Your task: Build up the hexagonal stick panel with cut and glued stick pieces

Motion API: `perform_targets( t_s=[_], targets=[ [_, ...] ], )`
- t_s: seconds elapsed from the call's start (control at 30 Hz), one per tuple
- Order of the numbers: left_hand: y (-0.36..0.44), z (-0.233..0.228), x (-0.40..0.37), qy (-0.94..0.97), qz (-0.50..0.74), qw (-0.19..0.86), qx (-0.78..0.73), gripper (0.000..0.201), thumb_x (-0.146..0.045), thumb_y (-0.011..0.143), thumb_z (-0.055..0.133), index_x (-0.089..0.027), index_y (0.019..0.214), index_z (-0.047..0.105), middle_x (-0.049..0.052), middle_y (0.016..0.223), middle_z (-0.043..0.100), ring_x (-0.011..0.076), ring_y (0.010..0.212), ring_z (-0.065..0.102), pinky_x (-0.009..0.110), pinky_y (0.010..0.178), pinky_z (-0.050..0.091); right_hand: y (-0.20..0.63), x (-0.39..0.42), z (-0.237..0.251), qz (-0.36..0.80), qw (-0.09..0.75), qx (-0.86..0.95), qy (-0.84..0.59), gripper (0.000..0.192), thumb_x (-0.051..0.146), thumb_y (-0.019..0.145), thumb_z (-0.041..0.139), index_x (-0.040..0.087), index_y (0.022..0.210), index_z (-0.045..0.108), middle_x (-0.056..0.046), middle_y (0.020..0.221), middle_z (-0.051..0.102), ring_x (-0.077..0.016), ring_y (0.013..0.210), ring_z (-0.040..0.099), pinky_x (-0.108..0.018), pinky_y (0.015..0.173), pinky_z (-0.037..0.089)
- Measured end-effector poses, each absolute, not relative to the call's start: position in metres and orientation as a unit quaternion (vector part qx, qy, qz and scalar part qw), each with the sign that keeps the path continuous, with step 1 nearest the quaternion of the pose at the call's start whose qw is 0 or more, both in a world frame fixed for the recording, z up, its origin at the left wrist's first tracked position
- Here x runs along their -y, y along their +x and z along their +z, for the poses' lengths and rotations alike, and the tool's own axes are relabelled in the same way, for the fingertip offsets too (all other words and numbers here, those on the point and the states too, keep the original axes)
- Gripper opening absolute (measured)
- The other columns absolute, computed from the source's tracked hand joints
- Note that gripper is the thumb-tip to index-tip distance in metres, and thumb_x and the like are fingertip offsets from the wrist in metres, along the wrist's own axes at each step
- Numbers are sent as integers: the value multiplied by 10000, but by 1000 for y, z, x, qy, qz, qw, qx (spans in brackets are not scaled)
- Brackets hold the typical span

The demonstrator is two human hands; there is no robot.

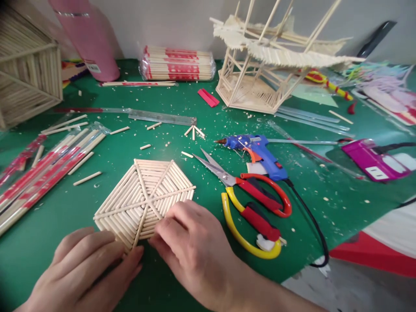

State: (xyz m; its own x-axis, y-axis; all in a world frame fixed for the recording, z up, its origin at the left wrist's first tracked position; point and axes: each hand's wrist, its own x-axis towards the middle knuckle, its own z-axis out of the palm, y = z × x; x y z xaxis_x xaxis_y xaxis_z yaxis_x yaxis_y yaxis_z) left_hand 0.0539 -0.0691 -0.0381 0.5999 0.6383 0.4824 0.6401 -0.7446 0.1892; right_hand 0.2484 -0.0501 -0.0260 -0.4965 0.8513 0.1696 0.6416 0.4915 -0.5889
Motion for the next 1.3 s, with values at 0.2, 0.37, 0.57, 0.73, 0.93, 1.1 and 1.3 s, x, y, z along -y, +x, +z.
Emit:
perform_targets(
  t_s=[0.2,0.37,0.57,0.73,0.93,1.1,1.3],
  targets=[
    [55,-43,70,-903,-245,39,351,125,-91,802,565,-178,843,644,1,653,591,172,715,500,371,705,375,253,51,-25,254,233,821,-454,106,131,803,581,203,839,512,-8,812,542,-147,761,516,-271,676,439],
    [52,-44,71,-906,-230,49,352,137,-132,830,531,-158,913,636,12,697,614,179,720,522,378,703,383,257,51,-23,268,239,810,-464,209,42,766,509,208,891,491,-11,847,537,-148,803,523,-281,712,458],
    [51,-44,70,-909,-224,53,347,136,-144,835,517,-153,903,635,19,719,627,182,719,548,381,702,394,255,50,-22,260,238,811,-466,248,22,741,481,215,897,478,-22,837,535,-163,792,527,-299,690,474],
    [53,-44,69,-905,-238,46,349,117,-123,820,538,-162,871,636,19,715,625,191,740,542,390,720,391,254,51,-22,256,238,812,-467,240,16,734,487,205,882,475,-13,824,521,-155,793,520,-288,697,462],
    [53,-42,71,-905,-234,52,352,131,-118,821,531,-182,814,645,0,658,604,164,673,538,369,693,396,255,51,-24,260,243,809,-467,236,17,735,497,198,886,479,-9,844,521,-139,804,514,-269,709,451],
    [54,-42,71,-905,-227,59,355,137,-140,824,523,-190,828,651,4,658,609,177,677,557,380,689,410,254,52,-24,261,244,808,-468,230,25,735,498,205,878,476,-17,838,523,-154,794,520,-287,691,461],
    [52,-44,72,-909,-225,64,345,130,-124,824,533,-173,865,645,10,673,619,183,690,538,393,692,387,254,50,-23,258,245,810,-467,226,23,734,499,200,874,478,-17,821,520,-154,782,516,-288,688,456]
  ],
)
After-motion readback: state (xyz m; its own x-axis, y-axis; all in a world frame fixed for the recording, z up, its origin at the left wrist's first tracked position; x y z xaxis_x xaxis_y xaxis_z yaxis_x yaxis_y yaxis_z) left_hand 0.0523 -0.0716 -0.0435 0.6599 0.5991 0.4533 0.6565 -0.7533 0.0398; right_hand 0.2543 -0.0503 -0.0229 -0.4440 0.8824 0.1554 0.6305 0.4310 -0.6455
